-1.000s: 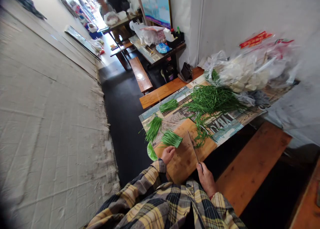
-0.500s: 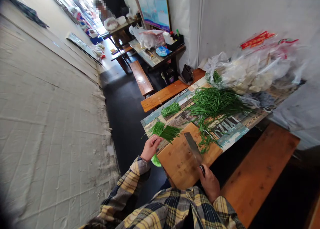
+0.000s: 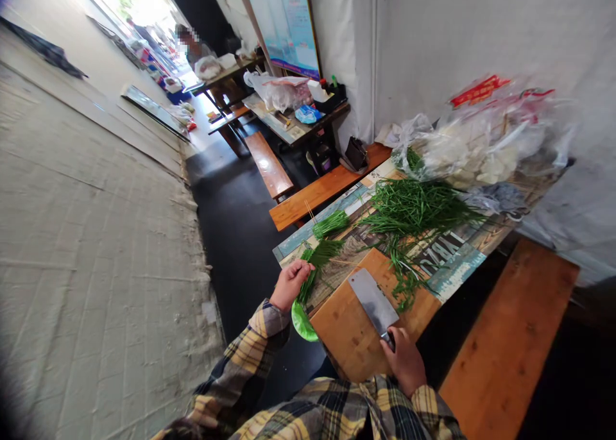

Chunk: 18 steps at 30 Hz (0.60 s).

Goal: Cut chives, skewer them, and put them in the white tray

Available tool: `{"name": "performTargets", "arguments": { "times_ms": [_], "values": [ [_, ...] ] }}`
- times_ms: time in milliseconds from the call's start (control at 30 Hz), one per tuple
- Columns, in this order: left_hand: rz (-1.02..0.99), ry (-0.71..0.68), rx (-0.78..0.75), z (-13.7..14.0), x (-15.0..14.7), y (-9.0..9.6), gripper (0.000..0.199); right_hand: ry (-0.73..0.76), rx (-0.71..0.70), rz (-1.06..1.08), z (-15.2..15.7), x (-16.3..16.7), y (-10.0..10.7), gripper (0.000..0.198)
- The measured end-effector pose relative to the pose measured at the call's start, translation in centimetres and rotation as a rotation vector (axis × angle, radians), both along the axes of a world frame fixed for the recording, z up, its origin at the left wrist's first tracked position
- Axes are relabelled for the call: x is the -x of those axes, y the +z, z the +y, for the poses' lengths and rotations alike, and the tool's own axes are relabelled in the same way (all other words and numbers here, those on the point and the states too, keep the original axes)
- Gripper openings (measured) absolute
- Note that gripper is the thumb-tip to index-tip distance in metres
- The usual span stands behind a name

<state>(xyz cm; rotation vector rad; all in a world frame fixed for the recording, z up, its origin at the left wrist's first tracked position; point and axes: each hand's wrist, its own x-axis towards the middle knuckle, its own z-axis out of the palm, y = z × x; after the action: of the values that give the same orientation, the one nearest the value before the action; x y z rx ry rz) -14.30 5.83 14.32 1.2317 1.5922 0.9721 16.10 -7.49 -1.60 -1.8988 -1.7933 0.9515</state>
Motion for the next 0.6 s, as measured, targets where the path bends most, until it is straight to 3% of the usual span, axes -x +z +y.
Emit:
{"name": "performTargets", "arguments": {
  "times_ms": [133, 233, 367, 533, 600],
  "values": [
    [-0.162, 0.006, 0.072, -0.3, -2.7, -1.3, 0.027, -0.092, -0.005, 0.127, 1.7, 2.0, 2.5, 0.029],
    [-0.265, 0.014, 0.125, -0.2, -5.2, -2.4, 0.027, -0.149, 0.043, 0.311, 4.6, 5.4, 6.4, 0.040],
    [-0.367, 0.017, 0.188, 0.2, -8.0, -3.2, 0.028, -0.111, 0.085, 0.479, 8.5, 10.0, 11.0, 0.050],
    [-0.430, -0.079, 0.297, 0.4, -9.8, -3.6, 0.040, -0.241, 0.102, 0.500, 10.8, 11.8, 11.9, 0.048],
    [-0.264, -0.190, 0.250, 1.1, -9.6, -3.8, 0.038, -0.305, 0.085, 0.513, 11.1, 11.5, 11.3, 0.050]
  ]
}}
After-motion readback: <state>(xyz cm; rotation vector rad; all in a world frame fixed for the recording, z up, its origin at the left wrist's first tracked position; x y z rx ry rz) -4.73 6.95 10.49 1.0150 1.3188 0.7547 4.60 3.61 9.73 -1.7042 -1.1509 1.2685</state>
